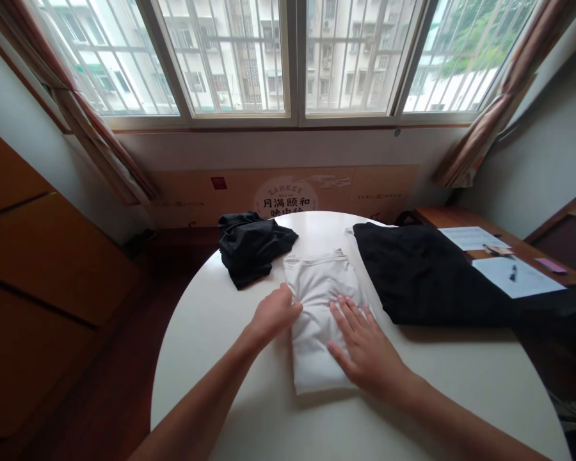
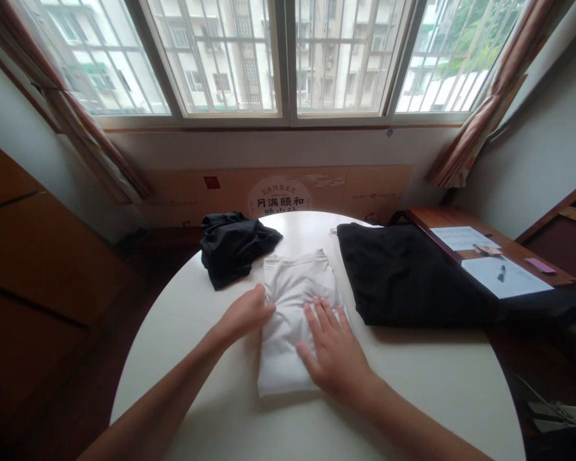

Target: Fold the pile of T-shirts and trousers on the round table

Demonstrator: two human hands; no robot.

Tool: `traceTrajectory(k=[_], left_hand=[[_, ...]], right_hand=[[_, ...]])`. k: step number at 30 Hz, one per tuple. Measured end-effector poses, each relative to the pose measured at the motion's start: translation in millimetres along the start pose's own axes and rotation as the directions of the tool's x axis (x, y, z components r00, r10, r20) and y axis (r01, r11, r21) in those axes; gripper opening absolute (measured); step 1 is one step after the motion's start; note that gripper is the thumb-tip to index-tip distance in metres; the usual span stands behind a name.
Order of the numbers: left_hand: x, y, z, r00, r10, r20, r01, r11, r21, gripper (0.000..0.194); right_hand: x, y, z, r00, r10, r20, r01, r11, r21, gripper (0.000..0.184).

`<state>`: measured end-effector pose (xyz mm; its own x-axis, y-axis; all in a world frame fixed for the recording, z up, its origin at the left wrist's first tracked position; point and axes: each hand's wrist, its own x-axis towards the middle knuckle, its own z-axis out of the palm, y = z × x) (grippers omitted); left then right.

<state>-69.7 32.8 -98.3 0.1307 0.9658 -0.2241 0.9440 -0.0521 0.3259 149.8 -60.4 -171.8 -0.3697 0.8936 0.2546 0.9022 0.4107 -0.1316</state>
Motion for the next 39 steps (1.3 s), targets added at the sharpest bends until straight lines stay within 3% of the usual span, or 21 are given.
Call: traceTrajectory(k=[4, 6, 9, 11, 13, 15, 17, 20, 23, 25, 27, 29, 32, 35, 39], left_hand=[[-34.9, -5.8, -10.0, 0.984, 0.015, 0.175, -0.017, 1.000, 0.011, 0.027], [-46.0, -9.7, -8.2, 0.989, 0.000, 0.148, 0.011, 0.997, -0.074, 0.037], [-45.1, -11.2, 2.9, 1.000, 0.000, -0.001, 0.000, 0.974, -0.225, 0.071], [-35.9, -10.0, 13.0, 0.992, 0.078, -0.101, -0.103, 0.957, -0.270, 0.081], [-25.5, -8.9, 21.7, 0.971, 0.155, -0.182, -0.202, 0.939, -0.278, 0.070], [-18.1, -8.7, 26.6, 0.959, 0.153, -0.238, -0.213, 0.943, -0.255, 0.053], [-15.5, -10.0, 27.5, 0.960, 0.106, -0.260, -0.162, 0.966, -0.202, 0.035], [-18.4, -13.6, 25.1, 0.960, 0.111, -0.258, -0.152, 0.977, -0.147, 0.017], [-22.2, -16.8, 24.0, 0.948, 0.209, -0.241, -0.253, 0.953, -0.167, 0.015], [-23.2, -16.9, 24.3, 0.940, 0.253, -0.230, -0.310, 0.914, -0.261, 0.014], [-23.8, -14.6, 24.3, 0.940, 0.256, -0.228, -0.331, 0.847, -0.415, 0.012], [-25.2, -10.3, 23.3, 0.942, 0.245, -0.227, -0.332, 0.771, -0.544, 0.011], [-30.6, -1.6, 20.3, 0.942, 0.267, -0.204, -0.333, 0.662, -0.672, 0.019], [-39.2, 8.2, 17.1, 0.939, 0.301, -0.168, -0.316, 0.557, -0.769, 0.028], [-50.3, 28.4, 10.4, 0.950, 0.285, -0.127, -0.252, 0.462, -0.850, 0.035]], right_hand=[[-47.3, -15.6, -6.3, 0.990, -0.124, -0.070, 0.120, 0.990, -0.069, 0.076], [-75.2, -25.6, -7.0, 0.976, -0.157, -0.154, 0.140, 0.984, -0.114, 0.079], [-94.2, -28.9, -17.7, 0.958, -0.183, -0.222, 0.177, 0.983, -0.049, 0.068], [-83.1, -19.0, -30.3, 0.981, -0.080, -0.174, 0.104, 0.986, 0.130, 0.051], [-57.0, -1.7, -39.7, 0.979, 0.159, -0.127, -0.110, 0.940, 0.324, 0.041], [-25.7, 16.8, -41.0, 0.924, 0.362, -0.120, -0.272, 0.846, 0.459, 0.050], [1.6, 30.0, -35.6, 0.891, 0.453, -0.028, -0.349, 0.724, 0.595, 0.064], [25.8, 35.5, -26.9, 0.805, 0.567, 0.173, -0.468, 0.429, 0.773, 0.082], [30.4, 31.0, -29.1, 0.672, 0.672, 0.311, -0.500, 0.103, 0.860, 0.078], [26.0, 27.8, -36.7, 0.634, 0.690, 0.348, -0.443, -0.045, 0.896, 0.063], [18.5, 25.6, -47.2, 0.671, 0.628, 0.395, -0.380, -0.166, 0.910, 0.049], [10.5, 23.7, -58.6, 0.750, 0.489, 0.445, -0.357, -0.268, 0.895, 0.038], [1.3, 19.2, -72.4, 0.800, 0.310, 0.513, -0.411, -0.339, 0.846, 0.037], [-4.6, 14.6, -79.5, 0.811, 0.260, 0.524, -0.446, -0.304, 0.842, 0.041], [-17.2, 20.5, -90.2, 0.800, 0.505, 0.324, -0.301, -0.128, 0.945, 0.047]])
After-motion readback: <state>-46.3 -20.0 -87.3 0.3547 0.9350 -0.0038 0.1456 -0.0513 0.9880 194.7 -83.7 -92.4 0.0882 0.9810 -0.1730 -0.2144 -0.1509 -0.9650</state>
